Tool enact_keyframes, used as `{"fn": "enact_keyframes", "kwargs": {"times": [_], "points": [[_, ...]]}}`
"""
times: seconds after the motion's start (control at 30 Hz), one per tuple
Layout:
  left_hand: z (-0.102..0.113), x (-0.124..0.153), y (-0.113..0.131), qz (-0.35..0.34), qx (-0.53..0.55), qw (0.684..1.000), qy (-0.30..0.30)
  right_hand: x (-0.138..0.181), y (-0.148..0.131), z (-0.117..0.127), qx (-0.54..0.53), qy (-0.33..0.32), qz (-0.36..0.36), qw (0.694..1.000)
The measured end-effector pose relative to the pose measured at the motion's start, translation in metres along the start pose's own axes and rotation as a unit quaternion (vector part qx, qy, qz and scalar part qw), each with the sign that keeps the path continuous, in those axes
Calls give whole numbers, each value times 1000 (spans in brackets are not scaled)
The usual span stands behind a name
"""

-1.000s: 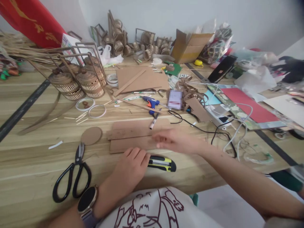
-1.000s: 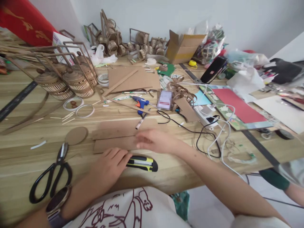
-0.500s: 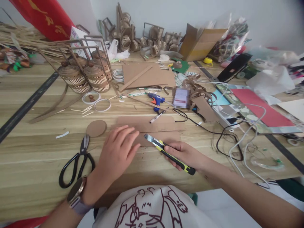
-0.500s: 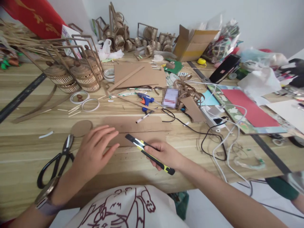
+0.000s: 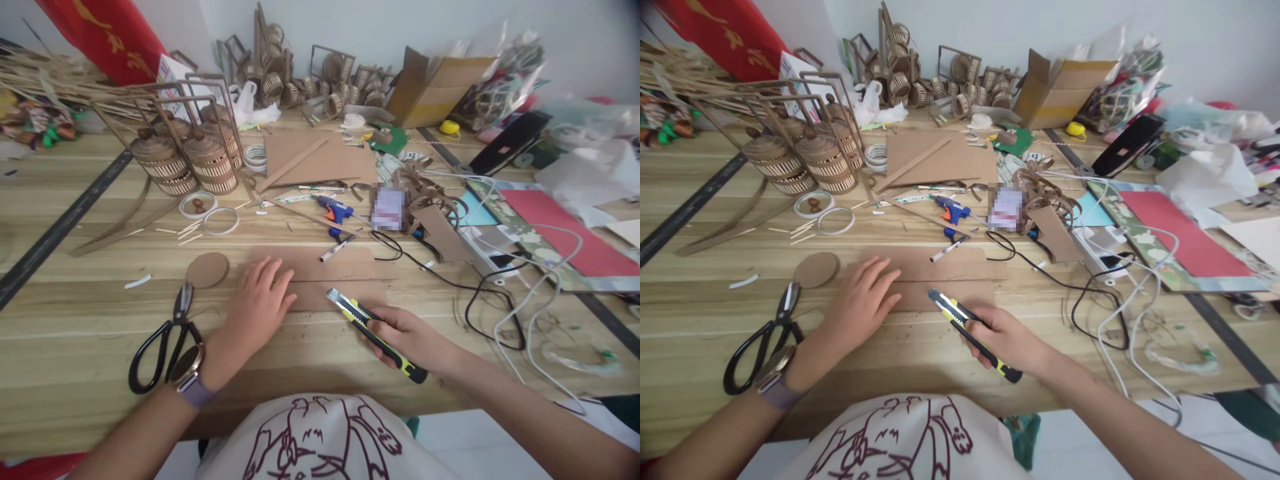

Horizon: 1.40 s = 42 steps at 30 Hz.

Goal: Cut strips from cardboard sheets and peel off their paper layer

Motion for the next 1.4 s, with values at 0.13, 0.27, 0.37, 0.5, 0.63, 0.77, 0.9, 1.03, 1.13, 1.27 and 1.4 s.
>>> {"fn": "enact_keyframes", "kwargs": {"times": [0.13, 0.27, 0.37, 0.5, 0.63, 0.77, 0.9, 1.03, 1.13, 1.27, 1.4], "points": [[-16, -10, 5, -3, -13, 999, -44, 2, -4, -1, 4, -21, 5, 1000], [-37, -16, 7, -12, -9, 996, -92, 0, -7, 1, 17, -30, 4, 999], [-44, -17, 5, -19, 1, 994, -105, -3, -8, 3, 31, -31, 4, 999], [-44, -19, 3, -47, 13, 994, -99, -8, -15, 6, 58, -44, 12, 997], [-44, -23, 0, -64, 26, 991, -118, -12, -27, 7, 134, -60, 15, 989], [-37, -35, -5, -57, 46, 991, -116, -18, -52, 0, 330, -44, 104, 937], [-34, -50, -6, -33, 36, 994, -96, -32, -64, -17, 495, -13, 140, 857], [-45, -53, 2, -36, 24, 994, -96, -47, -64, -32, 612, 2, 132, 780], [-51, -51, 6, -37, 20, 995, -89, -52, -65, -42, 632, -16, 160, 758], [-51, -49, 6, -35, 25, 995, -84, -57, -61, -45, 642, -29, 160, 749], [-50, -50, 6, -34, 38, 995, -84, -59, -57, -44, 642, -52, 147, 750]]}}
Point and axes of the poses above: each hand's wrist, its own x-axis away from the middle knuckle, its own z-axis out of the back of the hand, y = z × x, the point moved 8 cm from there along -x, towards the middle knuckle, and after that the axes turned 12 degrees about -x, right-handed, at the moved point
